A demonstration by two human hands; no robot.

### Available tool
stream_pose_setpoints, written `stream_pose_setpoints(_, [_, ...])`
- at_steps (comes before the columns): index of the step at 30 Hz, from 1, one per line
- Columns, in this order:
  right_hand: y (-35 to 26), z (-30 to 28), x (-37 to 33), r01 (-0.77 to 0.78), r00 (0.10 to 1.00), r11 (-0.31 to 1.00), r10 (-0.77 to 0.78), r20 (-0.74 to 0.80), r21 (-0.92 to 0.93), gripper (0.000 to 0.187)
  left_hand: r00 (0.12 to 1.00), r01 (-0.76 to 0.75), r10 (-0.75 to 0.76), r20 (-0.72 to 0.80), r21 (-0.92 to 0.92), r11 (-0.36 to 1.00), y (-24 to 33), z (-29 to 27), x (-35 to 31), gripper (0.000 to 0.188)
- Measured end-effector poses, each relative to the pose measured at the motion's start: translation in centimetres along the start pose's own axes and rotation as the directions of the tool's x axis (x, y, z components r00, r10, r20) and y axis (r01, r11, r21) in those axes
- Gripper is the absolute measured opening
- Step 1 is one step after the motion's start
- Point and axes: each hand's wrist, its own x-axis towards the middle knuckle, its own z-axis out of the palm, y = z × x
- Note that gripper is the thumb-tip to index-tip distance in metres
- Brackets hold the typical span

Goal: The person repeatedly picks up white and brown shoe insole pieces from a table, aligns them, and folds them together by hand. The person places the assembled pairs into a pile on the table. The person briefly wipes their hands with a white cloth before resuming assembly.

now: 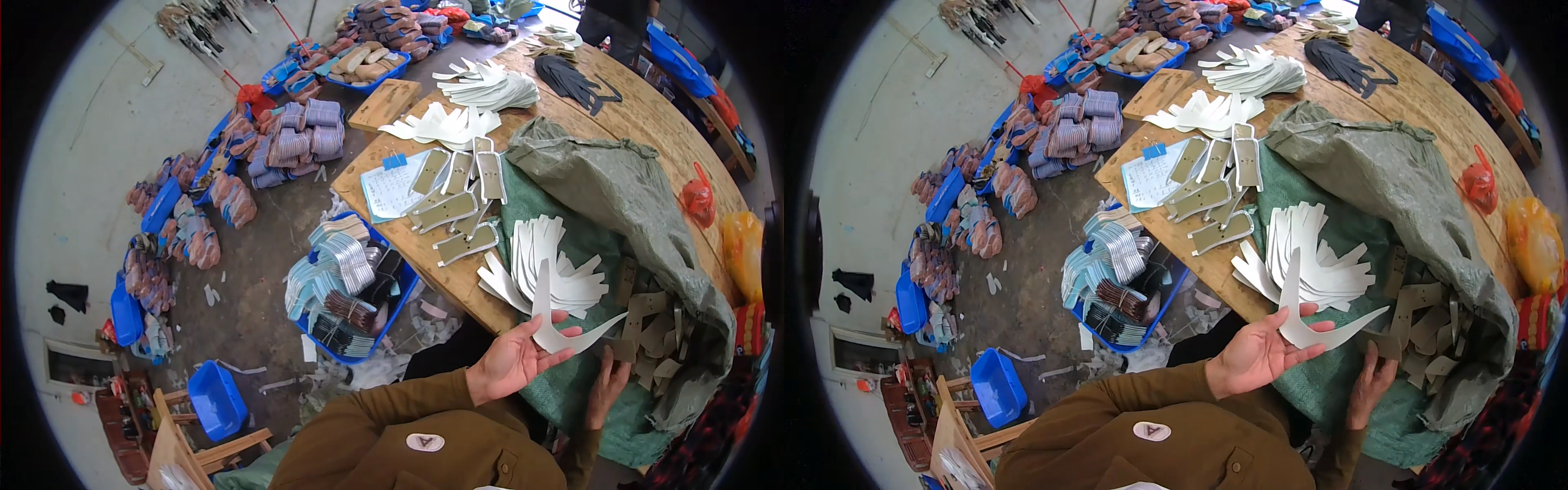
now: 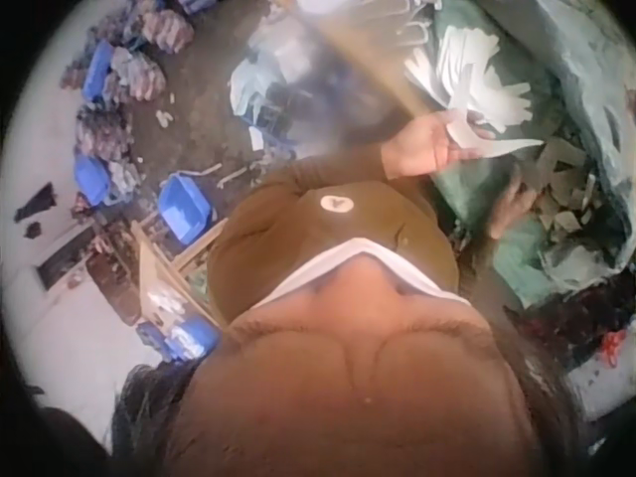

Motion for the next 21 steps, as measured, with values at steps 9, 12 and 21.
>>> stream_pose_setpoints(9, [0.2, -2.3, -0.5, -0.12, 0.982, 0.976, 0.144, -0.126, 0.184, 0.025, 0.999, 0.049, -0.049, -0.003, -0.006, 0.999, -0.8, -0.6, 0.3, 0.046])
stream_pose_setpoints(12, [-2.0, -3.1, -0.4, -0.041, 0.973, 0.958, 0.103, -0.206, 0.283, 0.032, 0.994, 0.073, -0.068, -0.086, 0.052, 0.996, -1.0, -0.6, 0.3, 0.045])
stream_pose_setpoints(21, [-8.0, -1.8, -1.7, -0.18, 0.982, 0.927, 0.147, 0.123, 0.329, 0.025, 0.983, 0.107, -0.096, -0.157, 0.06, 0.992, -1.9, -1.1, 0.9, 0.044])
